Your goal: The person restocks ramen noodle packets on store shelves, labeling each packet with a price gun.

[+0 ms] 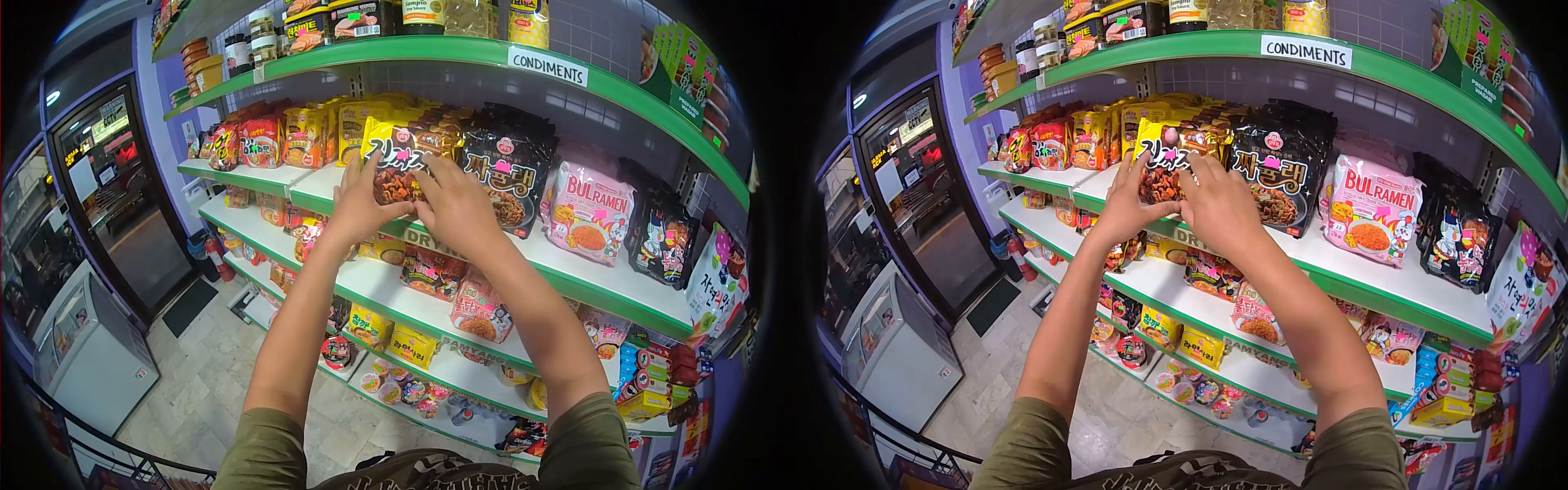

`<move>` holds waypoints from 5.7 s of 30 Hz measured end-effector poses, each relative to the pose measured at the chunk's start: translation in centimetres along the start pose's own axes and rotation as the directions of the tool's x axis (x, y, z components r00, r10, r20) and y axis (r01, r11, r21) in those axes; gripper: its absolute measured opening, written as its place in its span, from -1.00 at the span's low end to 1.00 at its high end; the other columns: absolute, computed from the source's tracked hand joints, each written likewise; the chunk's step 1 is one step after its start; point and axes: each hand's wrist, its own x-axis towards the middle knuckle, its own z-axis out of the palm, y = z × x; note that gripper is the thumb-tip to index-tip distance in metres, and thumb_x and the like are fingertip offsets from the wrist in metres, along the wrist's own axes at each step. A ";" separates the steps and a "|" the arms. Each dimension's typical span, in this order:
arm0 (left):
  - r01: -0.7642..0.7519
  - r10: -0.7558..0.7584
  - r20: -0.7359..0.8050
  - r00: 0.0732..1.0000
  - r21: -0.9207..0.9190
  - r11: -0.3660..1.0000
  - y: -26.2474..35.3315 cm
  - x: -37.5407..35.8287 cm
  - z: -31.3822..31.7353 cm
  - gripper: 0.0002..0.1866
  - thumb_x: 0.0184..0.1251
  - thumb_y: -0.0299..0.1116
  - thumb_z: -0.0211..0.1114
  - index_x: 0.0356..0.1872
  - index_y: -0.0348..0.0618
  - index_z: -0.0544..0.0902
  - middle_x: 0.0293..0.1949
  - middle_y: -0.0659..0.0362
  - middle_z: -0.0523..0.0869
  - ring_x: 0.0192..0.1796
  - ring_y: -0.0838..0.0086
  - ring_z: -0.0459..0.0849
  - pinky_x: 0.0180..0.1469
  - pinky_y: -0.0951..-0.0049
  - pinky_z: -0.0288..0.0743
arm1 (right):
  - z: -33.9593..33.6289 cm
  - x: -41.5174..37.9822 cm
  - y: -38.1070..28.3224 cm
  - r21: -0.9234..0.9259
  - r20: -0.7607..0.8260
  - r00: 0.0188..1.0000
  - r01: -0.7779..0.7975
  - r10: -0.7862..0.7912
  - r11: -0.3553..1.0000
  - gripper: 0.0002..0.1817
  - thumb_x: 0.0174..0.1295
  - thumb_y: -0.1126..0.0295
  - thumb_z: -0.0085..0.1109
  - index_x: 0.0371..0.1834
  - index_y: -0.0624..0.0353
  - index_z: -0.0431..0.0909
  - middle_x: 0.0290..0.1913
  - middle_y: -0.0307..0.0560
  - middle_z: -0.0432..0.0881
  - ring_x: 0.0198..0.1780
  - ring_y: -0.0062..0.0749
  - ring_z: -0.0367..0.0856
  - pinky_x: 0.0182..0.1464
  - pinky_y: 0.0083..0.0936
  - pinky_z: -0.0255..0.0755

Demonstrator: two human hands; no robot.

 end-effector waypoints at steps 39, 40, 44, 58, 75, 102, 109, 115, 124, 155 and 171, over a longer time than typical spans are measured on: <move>-0.038 -0.014 -0.255 0.967 -0.199 0.979 -1.5 -1.3 1.3 -0.04 0.16 0.10 0.31 0.43 -0.27 0.07 0.45 -0.16 0.06 0.50 0.05 0.00 0.46 0.21 -0.06 | -9.0 -6.3 -0.6 -0.218 0.039 0.992 -0.106 0.117 0.970 -0.33 -0.05 0.14 0.36 0.14 0.22 0.43 0.24 0.08 0.35 0.32 -0.01 0.22 0.23 -0.15 0.19; -0.044 -0.011 -0.243 0.970 -0.219 0.975 -1.5 -1.5 1.7 -0.03 0.16 0.11 0.30 0.43 -0.27 0.07 0.45 -0.16 0.05 0.50 0.06 0.00 0.46 0.18 -0.07 | -8.9 -6.7 -0.6 -0.221 0.061 0.989 -0.119 0.136 0.968 -0.32 -0.05 0.13 0.36 0.14 0.22 0.43 0.24 0.08 0.35 0.33 -0.01 0.21 0.23 -0.14 0.19; 0.001 -0.032 -0.175 0.984 -0.175 0.985 -1.9 -0.8 3.0 0.02 0.12 0.22 0.26 0.45 -0.22 0.03 0.46 -0.15 0.04 0.51 0.10 0.00 0.45 -0.04 -0.21 | -7.3 -7.1 0.6 -0.293 0.100 0.970 -0.185 0.222 0.938 -0.29 -0.01 0.03 0.33 0.17 0.23 0.42 0.28 0.11 0.32 0.37 -0.01 0.16 0.24 -0.07 0.15; -0.071 0.031 -0.181 0.983 -0.215 0.974 -1.1 -2.1 1.1 -0.04 0.17 0.09 0.28 0.44 -0.27 0.06 0.45 -0.19 0.02 0.51 0.05 -0.05 0.48 0.18 -0.14 | -7.1 -4.9 2.5 -0.273 -0.040 0.970 -0.240 0.238 0.932 -0.30 0.07 0.02 0.27 0.23 0.19 0.40 0.32 0.11 0.30 0.37 0.02 0.17 0.25 0.02 0.13; -0.015 0.008 -0.038 0.999 -0.175 0.984 -0.8 -5.7 -0.1 -0.07 0.16 0.08 0.29 0.48 -0.02 0.04 0.49 -0.12 -0.06 0.52 0.07 -0.05 0.47 0.12 -0.10 | -5.2 -1.6 7.0 -0.377 0.067 0.944 -0.275 0.322 0.885 0.00 0.01 -0.38 0.06 0.34 0.22 0.27 0.34 0.11 0.29 0.40 0.03 0.12 0.34 -0.01 -0.01; 0.121 -0.103 0.075 0.992 -0.291 0.949 -3.7 -18.7 1.6 -0.05 0.17 0.10 0.31 0.44 -0.20 0.05 0.46 -0.22 -0.05 0.51 0.01 -0.04 0.46 0.13 -0.08 | -6.2 -1.2 3.9 -0.490 0.018 0.966 -0.218 0.260 0.844 -0.05 -0.05 -0.27 0.23 0.34 0.13 0.30 0.41 -0.03 0.24 0.46 -0.07 0.06 0.37 0.08 -0.02; 0.393 -0.326 0.248 0.912 -0.307 0.867 -6.7 -32.5 4.6 -0.07 0.18 0.06 0.31 0.43 -0.24 0.08 0.44 -0.23 0.04 0.48 0.02 0.04 0.47 0.18 -0.06 | -10.2 -7.9 -4.7 0.000 0.030 0.995 0.092 -0.092 0.996 -0.32 -0.01 0.14 0.34 0.19 0.18 0.40 0.28 0.08 0.36 0.30 0.10 0.28 0.26 0.00 0.17; 0.689 -0.557 0.483 0.675 -0.145 0.710 -4.0 -50.9 8.1 -0.07 0.12 0.15 0.31 0.36 -0.30 0.21 0.31 -0.26 0.30 0.37 -0.02 0.27 0.39 0.20 0.14 | -8.4 -24.5 -9.8 0.490 0.540 0.770 0.040 -0.340 0.871 -0.41 -0.03 0.09 0.34 0.03 0.20 0.49 0.03 0.09 0.52 0.10 -0.03 0.44 0.06 -0.13 0.33; 0.982 -0.918 0.393 0.056 0.145 0.122 13.3 -77.6 14.1 -0.08 0.06 0.25 0.27 0.30 -0.31 0.34 0.19 -0.22 0.49 0.24 0.00 0.47 0.28 0.21 0.33 | -9.2 -38.8 -8.2 0.761 0.601 0.407 -0.029 -0.688 0.648 -0.40 -0.03 0.04 0.35 0.01 0.19 0.52 -0.03 0.04 0.58 0.07 -0.06 0.49 0.06 -0.20 0.38; 0.450 -0.419 -0.224 -0.880 -0.674 -0.585 89.8 -118.9 5.0 -0.22 0.14 0.14 0.22 0.22 -0.32 0.43 0.19 -0.14 0.51 0.23 0.07 0.48 0.23 0.19 0.37 | -66.1 -60.0 -58.6 0.587 -0.521 -0.545 0.330 -0.657 -0.739 -0.31 0.01 0.02 0.33 0.15 0.25 0.45 0.13 0.17 0.52 0.17 0.03 0.45 0.21 -0.23 0.33; 0.160 0.200 -0.374 -0.905 -0.739 -0.655 116.5 -146.0 -20.7 -0.45 0.19 -0.05 0.23 0.16 -0.10 0.49 0.07 0.00 0.61 0.12 0.11 0.56 0.11 0.12 0.46 | -111.1 -79.0 -88.6 -0.086 -0.711 -0.697 -0.045 0.093 -0.995 -0.46 0.13 0.13 0.23 0.11 0.23 0.45 0.06 0.10 0.56 0.12 -0.03 0.49 0.10 -0.19 0.39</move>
